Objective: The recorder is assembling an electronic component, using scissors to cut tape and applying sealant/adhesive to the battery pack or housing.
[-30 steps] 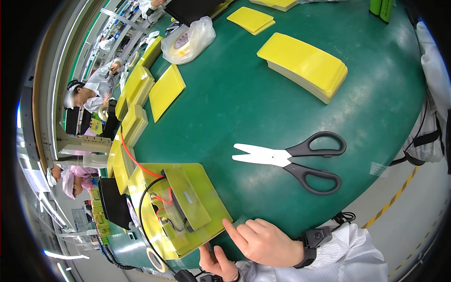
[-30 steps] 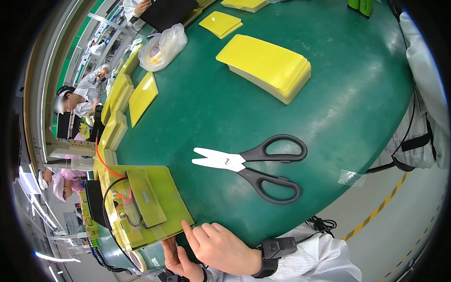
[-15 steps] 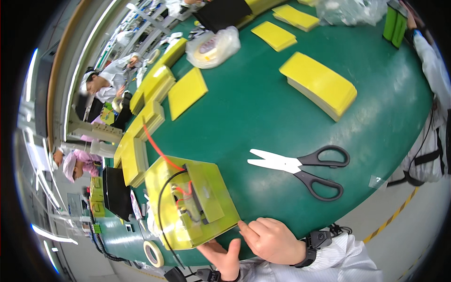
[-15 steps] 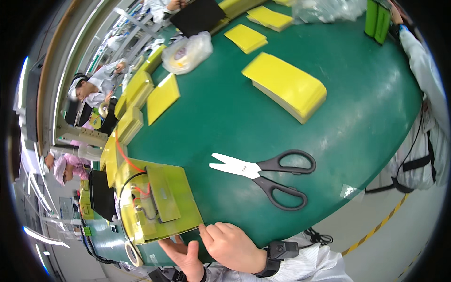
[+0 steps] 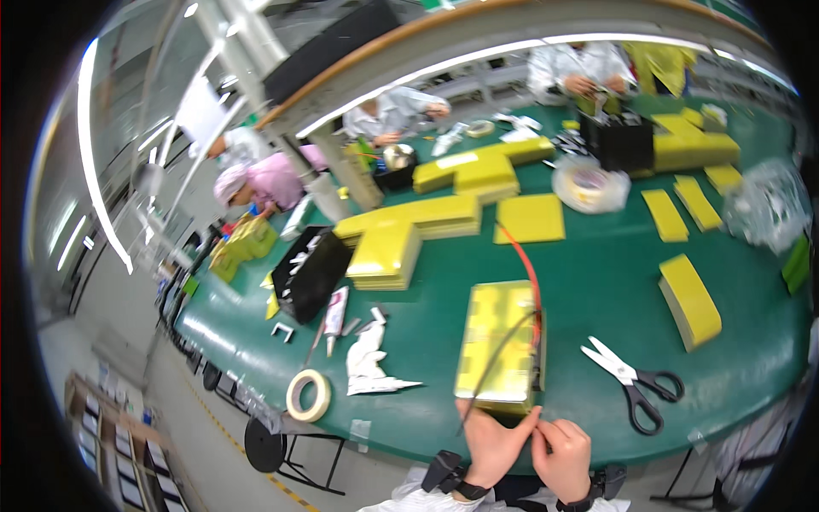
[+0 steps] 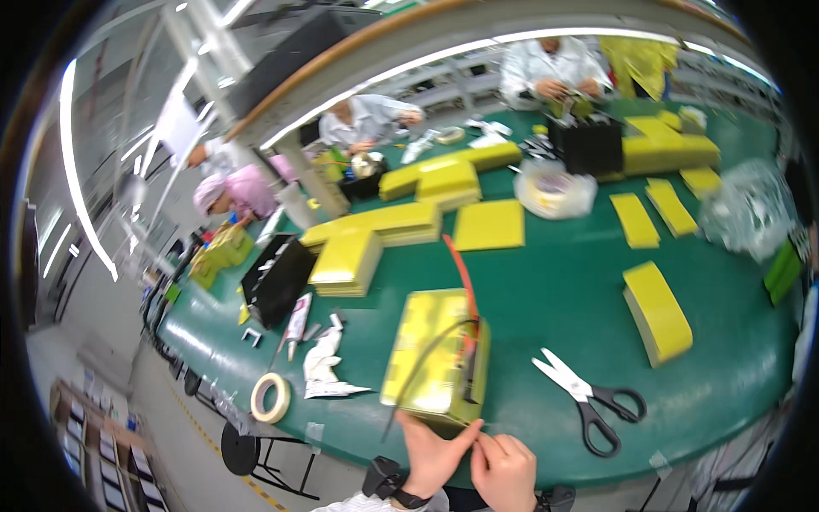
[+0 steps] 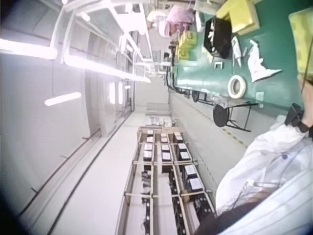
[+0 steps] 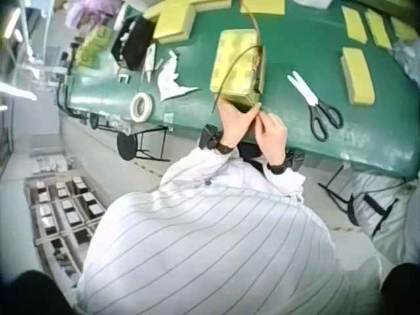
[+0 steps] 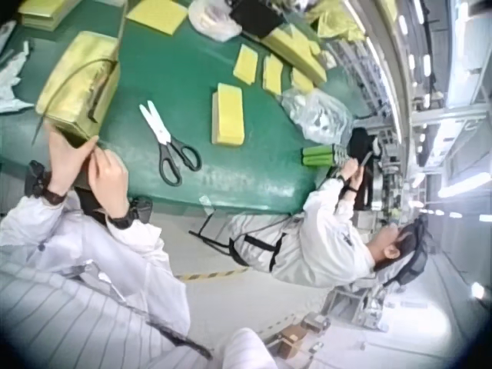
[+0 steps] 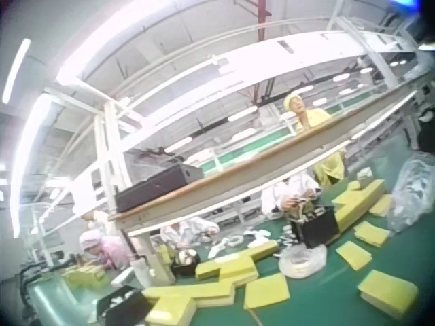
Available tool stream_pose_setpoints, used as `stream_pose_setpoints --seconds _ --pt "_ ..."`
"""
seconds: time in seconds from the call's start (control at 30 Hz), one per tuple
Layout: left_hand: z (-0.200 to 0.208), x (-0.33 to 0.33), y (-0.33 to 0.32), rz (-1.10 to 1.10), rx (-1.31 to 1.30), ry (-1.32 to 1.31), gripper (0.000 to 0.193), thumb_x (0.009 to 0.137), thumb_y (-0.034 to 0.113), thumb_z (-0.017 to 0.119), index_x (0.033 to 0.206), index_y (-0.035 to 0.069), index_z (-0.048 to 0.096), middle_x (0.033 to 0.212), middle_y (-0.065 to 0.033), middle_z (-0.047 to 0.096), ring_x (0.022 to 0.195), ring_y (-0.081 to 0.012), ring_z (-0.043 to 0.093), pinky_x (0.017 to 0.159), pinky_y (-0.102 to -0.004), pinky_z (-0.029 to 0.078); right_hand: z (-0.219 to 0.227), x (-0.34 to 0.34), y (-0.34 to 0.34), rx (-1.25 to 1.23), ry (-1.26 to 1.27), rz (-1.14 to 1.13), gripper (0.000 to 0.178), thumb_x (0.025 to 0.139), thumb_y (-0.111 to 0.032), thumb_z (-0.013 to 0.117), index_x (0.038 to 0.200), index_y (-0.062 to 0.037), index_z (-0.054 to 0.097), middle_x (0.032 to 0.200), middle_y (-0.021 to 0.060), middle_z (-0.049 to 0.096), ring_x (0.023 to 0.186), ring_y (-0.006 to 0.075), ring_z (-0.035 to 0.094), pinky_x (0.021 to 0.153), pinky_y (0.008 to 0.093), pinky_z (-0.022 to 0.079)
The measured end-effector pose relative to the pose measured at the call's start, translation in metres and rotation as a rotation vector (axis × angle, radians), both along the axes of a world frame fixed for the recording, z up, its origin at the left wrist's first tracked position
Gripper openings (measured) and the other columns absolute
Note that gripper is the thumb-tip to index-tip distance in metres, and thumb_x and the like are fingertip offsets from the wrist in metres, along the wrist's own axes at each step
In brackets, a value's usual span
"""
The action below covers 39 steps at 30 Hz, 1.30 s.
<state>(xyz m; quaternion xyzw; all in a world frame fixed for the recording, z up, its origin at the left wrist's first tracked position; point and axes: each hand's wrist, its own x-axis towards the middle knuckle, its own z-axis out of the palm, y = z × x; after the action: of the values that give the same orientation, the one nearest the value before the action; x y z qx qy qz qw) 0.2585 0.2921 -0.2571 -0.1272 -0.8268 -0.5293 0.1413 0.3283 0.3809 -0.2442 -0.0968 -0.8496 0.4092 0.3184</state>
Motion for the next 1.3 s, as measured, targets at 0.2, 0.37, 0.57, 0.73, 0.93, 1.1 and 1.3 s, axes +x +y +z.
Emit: stream_pose_setpoints --seconds 0.2,0.37,0.57,0.73,0.93,1.1,1.3 --pt "0.006 0.005 0.001 0.035 -0.185 -0.012 0.070 0.065 0.030 0.080 0.114 -0.004 0.044 0.108 -0.0168 0.044 0.104 -0.0347 0.044 0.090 -0.0414 0.038 0.009 0.011 0.004 -0.053 0.011 0.075 0.010 0.083 0.000 0.055 0.087 0.0021 0.064 0.070 0.0202 0.055 0.063 0.0374 0.052 0.057 0.0403 0.042" --pt "0.011 0.003 -0.002 0.025 -0.231 0.014 0.074 0.066 0.030 0.079 0.119 -0.004 0.039 0.115 -0.0181 0.044 0.109 -0.0357 0.045 0.086 -0.0426 0.044 0.009 0.009 0.003 -0.099 -0.026 0.076 0.010 0.082 -0.002 0.058 0.088 0.0027 0.063 0.071 0.0196 0.056 0.062 0.0359 0.054 0.057 0.0392 0.043" --pt "0.022 0.001 -0.009 0.018 -0.213 0.032 0.069 0.065 0.028 0.077 0.119 0.001 0.044 0.116 -0.0153 0.046 0.111 -0.0324 0.045 0.085 -0.0421 0.046 0.011 0.006 0.003 -0.073 -0.025 0.063 0.011 0.082 -0.003 0.058 0.089 0.0017 0.064 0.072 0.0192 0.057 0.063 0.0353 0.056 0.058 0.0383 0.044" --pt "0.030 -0.007 -0.042 -0.088 -0.188 -0.018 0.070 0.062 0.025 0.078 0.120 0.002 0.047 0.115 -0.0159 0.051 0.111 -0.0319 0.048 0.088 -0.0397 0.045 0.008 0.009 0.004 -0.069 -0.033 0.042 0.010 0.081 -0.002 0.059 0.088 0.0012 0.065 0.071 0.0177 0.057 0.062 0.0329 0.056 0.058 0.0372 0.044" --pt "0.018 -0.023 -0.089 -0.360 0.077 -0.068 0.075 0.057 0.019 0.081 0.120 -0.004 0.047 0.114 -0.0158 0.055 0.107 -0.0263 0.055 0.092 -0.0340 0.043 0.014 0.015 0.005 -0.105 -0.030 -0.069 0.007 0.081 -0.002 0.060 0.086 0.0016 0.065 0.069 0.0149 0.056 0.057 0.0261 0.055 0.054 0.0335 0.043" --pt "0.018 -0.039 -0.144 -0.477 0.153 -0.417 0.071 0.057 0.008 0.083 0.118 -0.003 0.049 0.115 -0.0110 0.058 0.108 -0.0169 0.054 0.095 -0.0315 0.042 0.008 0.007 0.005 -0.228 -0.056 -0.026 0.020 0.073 0.006 0.060 0.092 0.0043 0.063 0.071 0.0115 0.058 0.060 0.0174 0.057 0.055 0.0276 0.044" --pt "0.018 -0.036 -0.149 -0.484 0.223 -0.421 0.054 0.068 -0.006 0.074 0.116 -0.003 0.051 0.109 -0.0090 0.060 0.098 -0.0159 0.058 0.086 -0.0318 0.047 0.028 0.010 0.019 -0.117 -0.167 0.241 0.058 0.078 -0.003 0.064 0.131 0.0041 0.042 0.127 0.0238 0.048 0.107 0.0374 0.054 0.088 0.0388 0.047"
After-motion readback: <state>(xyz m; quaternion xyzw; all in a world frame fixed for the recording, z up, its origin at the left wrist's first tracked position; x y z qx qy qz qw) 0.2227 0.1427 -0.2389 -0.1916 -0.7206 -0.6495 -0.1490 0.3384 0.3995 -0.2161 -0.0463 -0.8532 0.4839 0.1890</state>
